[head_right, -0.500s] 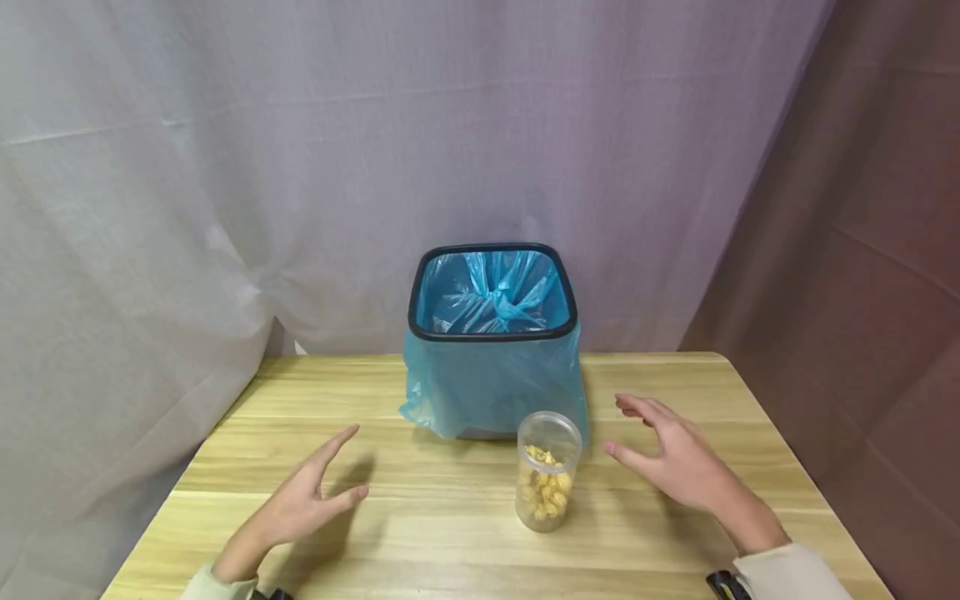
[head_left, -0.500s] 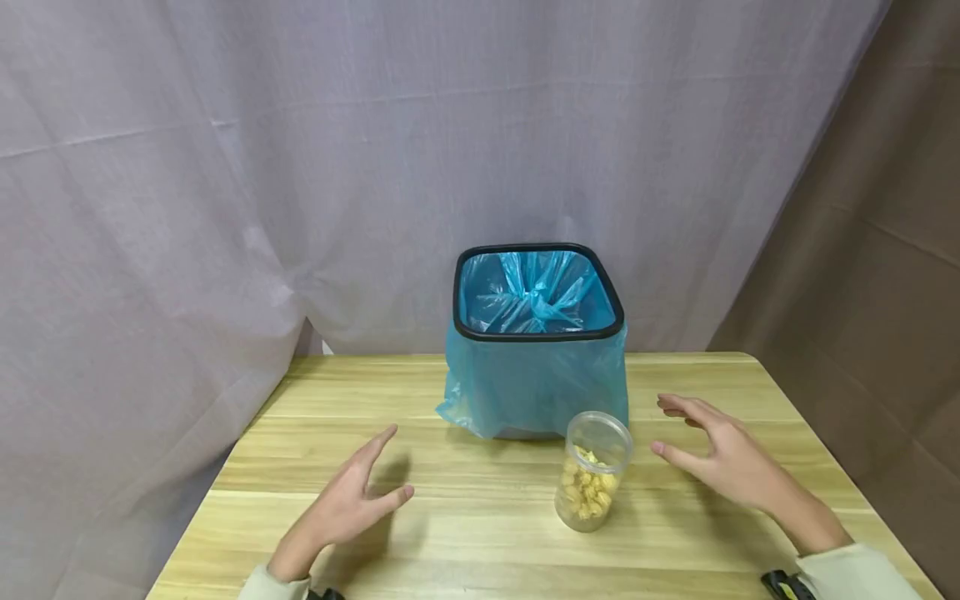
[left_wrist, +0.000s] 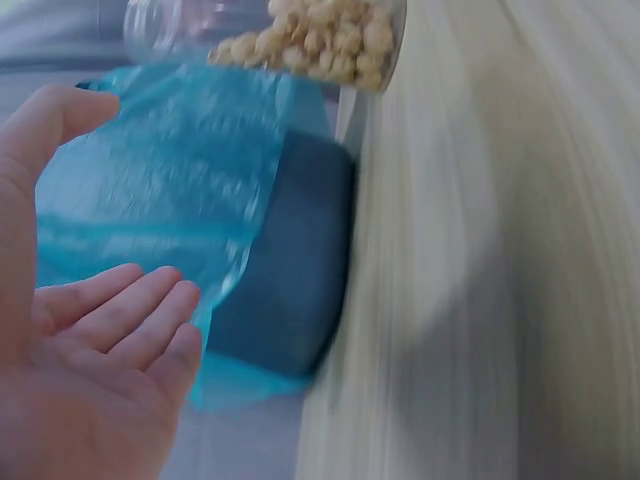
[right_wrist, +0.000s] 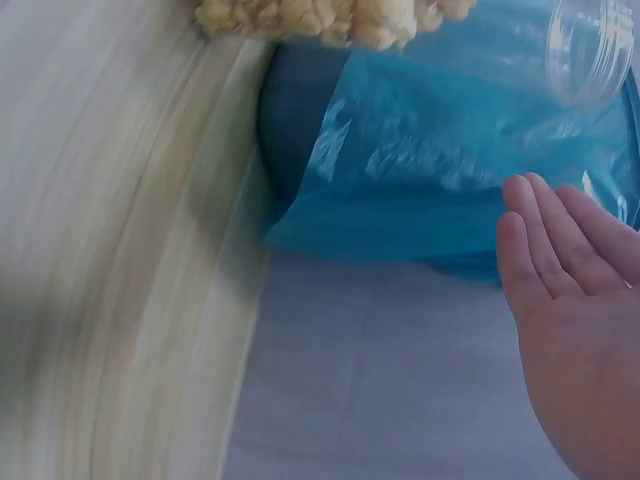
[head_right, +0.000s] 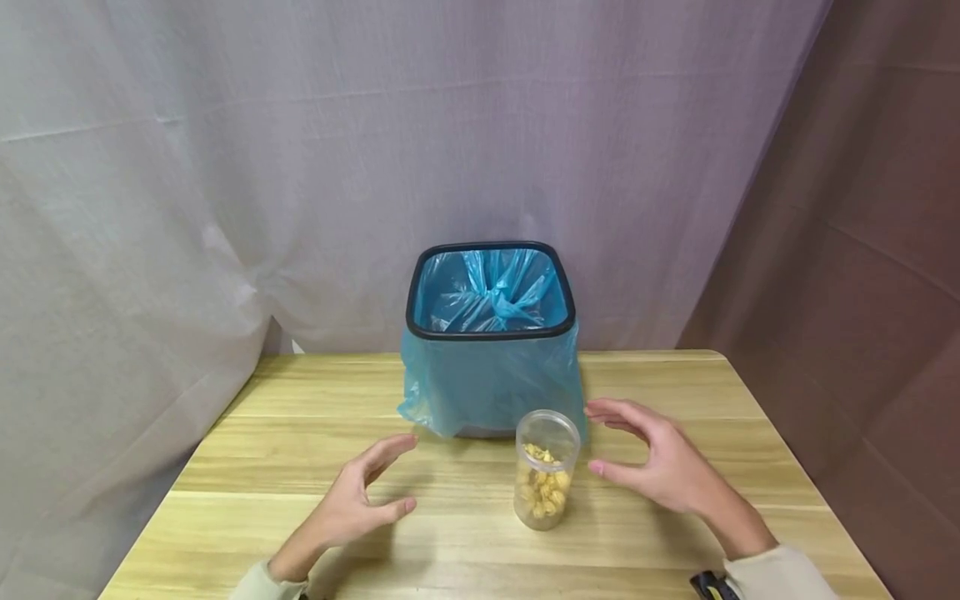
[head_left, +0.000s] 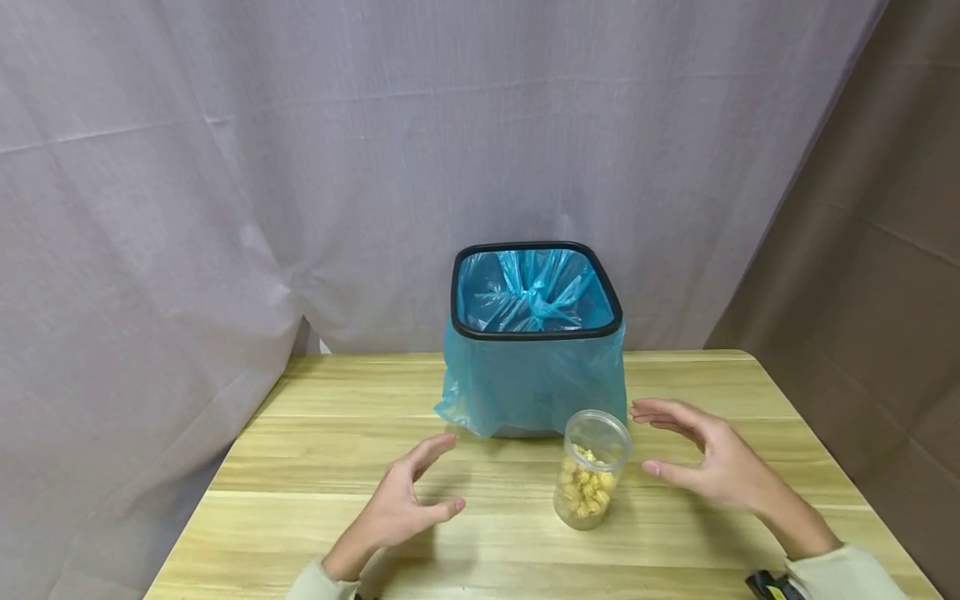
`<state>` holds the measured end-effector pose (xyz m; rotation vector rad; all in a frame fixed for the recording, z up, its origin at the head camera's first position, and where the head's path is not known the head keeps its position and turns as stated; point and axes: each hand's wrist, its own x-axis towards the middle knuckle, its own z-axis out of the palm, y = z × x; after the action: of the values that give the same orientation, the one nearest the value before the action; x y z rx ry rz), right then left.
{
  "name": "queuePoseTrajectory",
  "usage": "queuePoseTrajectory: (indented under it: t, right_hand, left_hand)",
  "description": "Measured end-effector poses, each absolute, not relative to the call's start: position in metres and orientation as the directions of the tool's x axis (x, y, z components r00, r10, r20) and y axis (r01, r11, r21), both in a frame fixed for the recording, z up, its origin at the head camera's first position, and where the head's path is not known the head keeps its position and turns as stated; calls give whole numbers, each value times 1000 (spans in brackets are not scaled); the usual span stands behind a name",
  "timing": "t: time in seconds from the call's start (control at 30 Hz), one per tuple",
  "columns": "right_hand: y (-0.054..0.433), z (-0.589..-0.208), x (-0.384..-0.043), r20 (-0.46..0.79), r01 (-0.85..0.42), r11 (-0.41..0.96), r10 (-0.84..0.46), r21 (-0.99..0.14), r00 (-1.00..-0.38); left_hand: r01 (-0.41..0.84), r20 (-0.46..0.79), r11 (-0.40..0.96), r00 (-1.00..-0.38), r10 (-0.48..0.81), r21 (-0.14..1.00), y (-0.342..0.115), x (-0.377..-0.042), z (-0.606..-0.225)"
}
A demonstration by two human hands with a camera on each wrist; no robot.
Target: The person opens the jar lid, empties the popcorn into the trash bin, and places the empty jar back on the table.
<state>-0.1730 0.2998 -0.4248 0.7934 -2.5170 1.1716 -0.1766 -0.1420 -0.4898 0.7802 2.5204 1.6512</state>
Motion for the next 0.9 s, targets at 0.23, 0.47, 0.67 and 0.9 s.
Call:
queuePoseTrajectory:
  t: [0.23,0.47,0.67,0.9]
  right_hand:
    - [283,-419,-173,444,-597,524,-399,-608,-802]
    - [274,-418,-177,427,-599,561,-421,-571,-801]
    - [268,-421,-179,412,-588,597,-420,-546,-809]
    - [261,-420,-180,441,-619,607,-438,-498,-784]
  left_hand:
    - [432,283,219,-823,493,875,-102,-183,-494]
    - [414,278,164,-808,519,896,-62,-190,-494]
    - [438,311,122,-782,540,891,-32,-196,-494]
    - [427,315,80,-768,558,901,-3,-199,-498]
